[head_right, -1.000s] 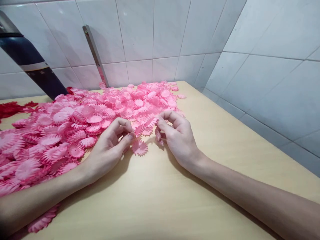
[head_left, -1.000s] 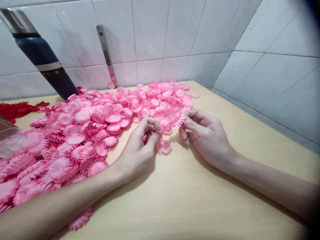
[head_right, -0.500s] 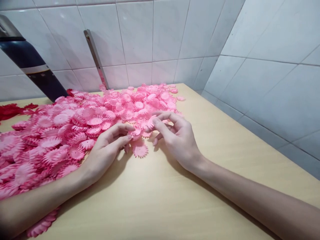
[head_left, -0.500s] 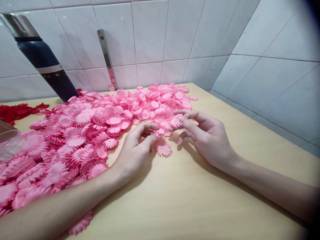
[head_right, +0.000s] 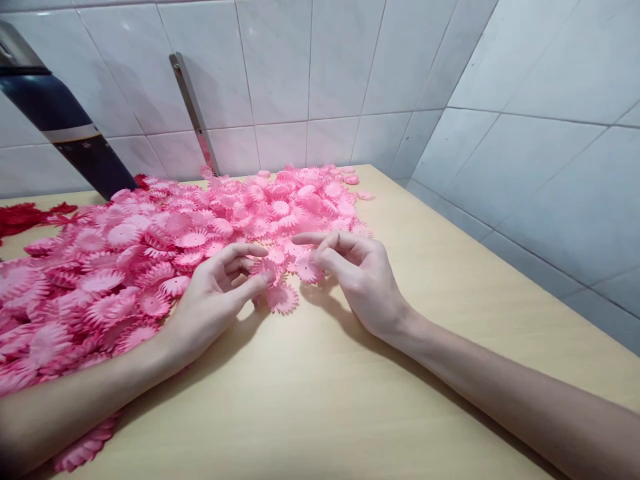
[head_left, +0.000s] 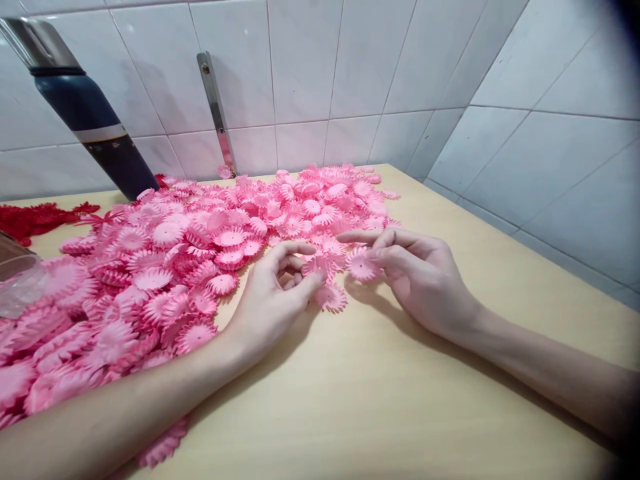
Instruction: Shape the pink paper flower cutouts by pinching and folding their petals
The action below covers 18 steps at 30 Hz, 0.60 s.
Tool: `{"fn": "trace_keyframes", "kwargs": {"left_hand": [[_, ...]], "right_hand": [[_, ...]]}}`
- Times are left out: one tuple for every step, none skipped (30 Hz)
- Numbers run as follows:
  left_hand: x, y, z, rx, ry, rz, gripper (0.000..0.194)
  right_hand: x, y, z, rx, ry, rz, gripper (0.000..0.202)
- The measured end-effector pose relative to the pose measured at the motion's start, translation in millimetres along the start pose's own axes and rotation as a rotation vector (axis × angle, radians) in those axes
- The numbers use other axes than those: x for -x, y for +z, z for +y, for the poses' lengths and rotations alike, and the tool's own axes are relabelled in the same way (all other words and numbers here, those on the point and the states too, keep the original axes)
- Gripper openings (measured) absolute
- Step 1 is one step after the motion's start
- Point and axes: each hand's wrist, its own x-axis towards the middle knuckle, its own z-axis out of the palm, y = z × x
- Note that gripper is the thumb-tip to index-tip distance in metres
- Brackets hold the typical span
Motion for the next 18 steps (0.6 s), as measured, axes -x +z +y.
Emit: {"fn": "trace_keyframes", "kwargs": {"left_hand": [[-0.1,0.1,1.2,-0.01,-0.007,-0.019,0.024],[-0.2,0.1,2.4,-0.01,-0.012,-0.042,0.02],[-0.2,0.1,3.4,-0.003,-0.019,-0.064,0.015],[0.0,0.1,4.1,0.004,-0.024,-0.077,0.014],[0.2,0.1,4.4,0.004,-0.024,-0.081,0.016],[0.4,-0.1,4.3,-0.003,-0.018,-0.075,0.02],[0.6,-0.3,4.1,-0.015,-0.01,-0.062,0.023],[0.9,-0.6,3.7,-0.03,-0.003,-0.05,0.026],[1.1,-1.0,3.4,-0.045,0.0,-0.043,0.03],[1.3,-1.4,3.2,-0.055,-0.002,-0.041,0.032],[1.4,-1.7,3.1,-0.062,-0.006,-0.039,0.033],[1.5,-1.8,3.3,-0.07,-0.006,-0.034,0.033],[1.4,-1.9,3.5,-0.081,-0.002,-0.028,0.034],[1.2,-1.8,3.7,-0.087,0.007,-0.021,0.033],[1.0,-1.6,3.8,-0.086,0.019,-0.019,0.031],[0.6,-1.3,3.6,-0.081,0.029,-0.017,0.027],[0.2,-0.9,3.1,-0.074,0.035,-0.014,0.023],[-0.2,-0.6,2.2,-0.069,0.032,-0.006,0.022]], "right_hand": [[0.2,0.0,-0.2,-0.01,0.006,0.001,0.023],[0.2,0.1,-0.1,-0.011,0.01,0.007,0.023],[0.1,0.2,0.1,-0.002,0.014,0.016,0.022],[0.0,0.4,0.3,0.015,0.012,0.029,0.019],[-0.1,0.7,0.5,0.038,0.006,0.043,0.015],[-0.1,1.1,0.5,0.061,-0.004,0.057,0.013],[0.0,1.6,0.4,0.075,-0.007,0.062,0.012],[0.2,2.0,0.2,0.077,-0.004,0.058,0.013],[0.5,2.5,0.0,0.069,0.012,0.045,0.015],[0.7,3.1,-0.2,0.053,0.04,0.032,0.017],[0.9,3.6,-0.3,0.033,0.072,0.026,0.02],[0.9,4.2,-0.5,0.011,0.098,0.03,0.022],[0.7,4.8,-0.6,-0.004,0.108,0.041,0.023],[0.4,5.3,-0.7,-0.007,0.099,0.053,0.024],[0.1,5.6,-0.9,0.006,0.074,0.058,0.024],[-0.3,5.8,-1.1,0.031,0.043,0.05,0.022],[-0.5,5.8,-1.2,0.061,0.018,0.029,0.02],[-0.6,5.5,-1.4,0.087,0.001,0.002,0.019]]}}
